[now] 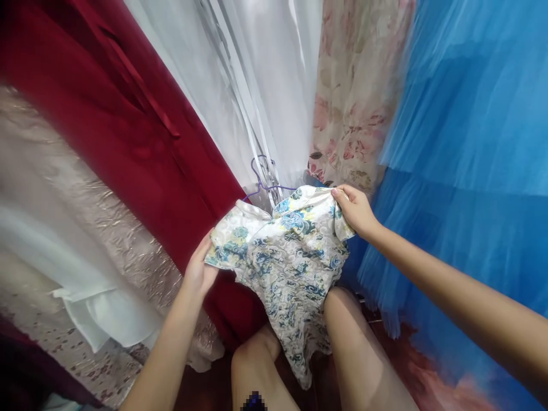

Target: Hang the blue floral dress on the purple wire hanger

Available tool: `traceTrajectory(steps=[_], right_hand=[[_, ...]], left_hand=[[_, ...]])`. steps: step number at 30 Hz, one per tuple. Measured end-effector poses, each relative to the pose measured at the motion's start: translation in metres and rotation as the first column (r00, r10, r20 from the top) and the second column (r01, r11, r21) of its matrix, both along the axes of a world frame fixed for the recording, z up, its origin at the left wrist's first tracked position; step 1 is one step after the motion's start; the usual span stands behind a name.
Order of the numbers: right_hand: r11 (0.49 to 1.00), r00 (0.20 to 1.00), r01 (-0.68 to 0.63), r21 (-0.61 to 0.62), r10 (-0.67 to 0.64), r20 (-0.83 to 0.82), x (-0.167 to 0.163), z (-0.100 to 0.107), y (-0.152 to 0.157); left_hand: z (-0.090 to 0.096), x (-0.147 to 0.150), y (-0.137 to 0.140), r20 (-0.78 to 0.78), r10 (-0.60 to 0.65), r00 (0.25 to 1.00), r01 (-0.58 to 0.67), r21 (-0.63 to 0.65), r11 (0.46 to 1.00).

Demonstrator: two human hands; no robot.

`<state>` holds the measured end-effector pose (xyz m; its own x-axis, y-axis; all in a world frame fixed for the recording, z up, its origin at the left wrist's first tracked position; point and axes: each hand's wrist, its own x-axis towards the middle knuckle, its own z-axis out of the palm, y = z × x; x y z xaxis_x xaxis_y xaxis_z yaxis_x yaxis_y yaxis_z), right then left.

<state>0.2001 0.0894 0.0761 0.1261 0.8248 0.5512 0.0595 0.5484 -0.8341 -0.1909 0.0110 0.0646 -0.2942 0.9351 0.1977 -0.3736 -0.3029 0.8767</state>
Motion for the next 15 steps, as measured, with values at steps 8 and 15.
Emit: traceTrajectory(steps=[8,15], right_hand=[[0.991,0.993,0.112,0.071,-0.113,0.011,-0.027,0.057,-0.019],[0.995,0.981,-0.072,0.065,0.059,0.187,-0.033,0.088,-0.011]], left_hand=[[-0.009,-0.004,-0.002,-0.46,0.23,0.858,-0.265,-0.013,0.964],[-0.017,0.012,0.019,-0.707,0.295,0.643,-0.281,0.141,0.949]])
